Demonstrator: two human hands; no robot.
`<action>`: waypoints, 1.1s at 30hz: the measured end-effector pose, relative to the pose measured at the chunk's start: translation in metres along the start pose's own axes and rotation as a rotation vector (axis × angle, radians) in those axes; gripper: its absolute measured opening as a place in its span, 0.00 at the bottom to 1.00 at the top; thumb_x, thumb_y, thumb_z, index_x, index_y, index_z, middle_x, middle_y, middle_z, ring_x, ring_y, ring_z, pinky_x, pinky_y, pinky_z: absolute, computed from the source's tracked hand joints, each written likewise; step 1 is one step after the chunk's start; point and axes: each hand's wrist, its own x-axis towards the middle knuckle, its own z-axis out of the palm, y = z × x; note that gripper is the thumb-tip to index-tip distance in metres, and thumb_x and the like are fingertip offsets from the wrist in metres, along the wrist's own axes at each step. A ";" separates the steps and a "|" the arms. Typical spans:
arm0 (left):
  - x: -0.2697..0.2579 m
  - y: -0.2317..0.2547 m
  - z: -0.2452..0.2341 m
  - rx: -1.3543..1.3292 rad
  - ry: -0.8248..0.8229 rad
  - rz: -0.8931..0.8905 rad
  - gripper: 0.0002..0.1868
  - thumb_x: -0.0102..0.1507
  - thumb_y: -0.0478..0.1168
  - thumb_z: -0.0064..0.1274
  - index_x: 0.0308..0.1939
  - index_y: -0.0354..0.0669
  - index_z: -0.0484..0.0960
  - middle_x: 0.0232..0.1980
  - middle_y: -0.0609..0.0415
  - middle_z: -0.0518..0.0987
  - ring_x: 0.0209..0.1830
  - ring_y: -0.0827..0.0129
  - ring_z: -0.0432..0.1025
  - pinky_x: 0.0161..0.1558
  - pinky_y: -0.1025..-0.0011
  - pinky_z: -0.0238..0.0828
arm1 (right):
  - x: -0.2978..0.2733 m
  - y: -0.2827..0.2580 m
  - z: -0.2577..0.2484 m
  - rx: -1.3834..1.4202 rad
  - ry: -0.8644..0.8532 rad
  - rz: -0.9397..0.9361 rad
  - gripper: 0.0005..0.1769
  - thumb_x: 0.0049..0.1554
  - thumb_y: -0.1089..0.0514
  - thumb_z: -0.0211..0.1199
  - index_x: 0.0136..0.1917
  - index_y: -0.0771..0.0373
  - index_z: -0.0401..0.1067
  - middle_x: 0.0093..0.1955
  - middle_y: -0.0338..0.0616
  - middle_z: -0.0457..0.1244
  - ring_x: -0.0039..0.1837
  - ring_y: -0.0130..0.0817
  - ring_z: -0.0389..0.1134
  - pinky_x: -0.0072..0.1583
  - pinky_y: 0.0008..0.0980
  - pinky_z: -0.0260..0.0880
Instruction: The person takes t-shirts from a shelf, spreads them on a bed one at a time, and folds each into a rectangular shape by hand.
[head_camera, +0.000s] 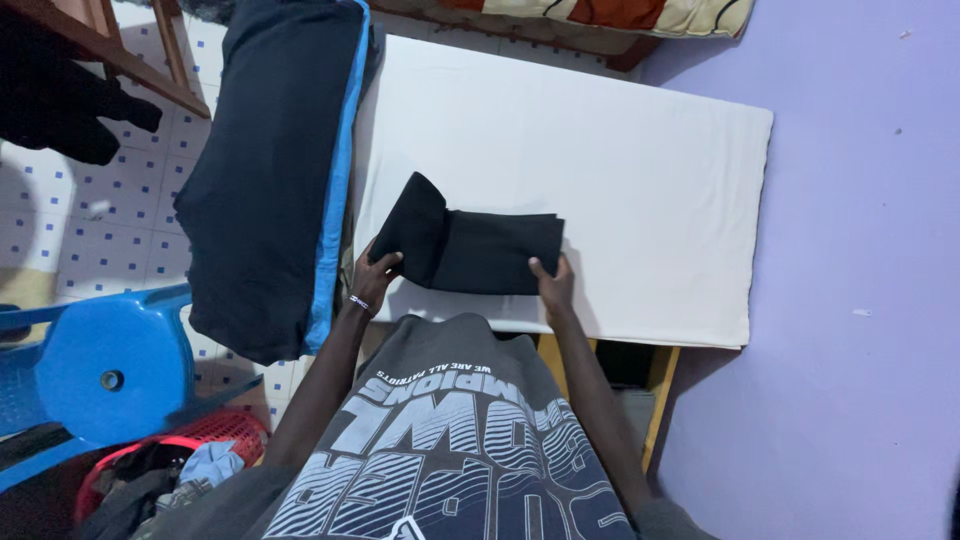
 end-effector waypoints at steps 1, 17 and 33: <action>0.001 -0.004 0.003 -0.029 -0.033 0.008 0.31 0.59 0.32 0.59 0.67 0.39 0.74 0.53 0.52 0.80 0.49 0.68 0.78 0.51 0.67 0.80 | 0.004 0.000 -0.013 0.030 0.042 0.005 0.27 0.58 0.53 0.71 0.67 0.65 0.69 0.62 0.47 0.68 0.64 0.37 0.67 0.65 0.38 0.67; -0.002 -0.087 0.061 1.094 0.036 0.196 0.38 0.52 0.34 0.65 0.65 0.40 0.68 0.51 0.46 0.77 0.46 0.60 0.78 0.50 0.64 0.77 | 0.037 0.059 -0.110 -0.659 0.648 -0.083 0.20 0.51 0.63 0.72 0.57 0.61 0.73 0.53 0.53 0.68 0.58 0.47 0.67 0.59 0.44 0.66; 0.014 -0.107 0.035 0.520 -0.448 0.102 0.37 0.59 0.38 0.62 0.71 0.43 0.65 0.71 0.49 0.69 0.69 0.63 0.68 0.65 0.64 0.70 | 0.036 0.051 0.072 -0.116 -0.201 0.155 0.21 0.54 0.55 0.69 0.57 0.67 0.75 0.48 0.45 0.71 0.50 0.31 0.71 0.51 0.34 0.71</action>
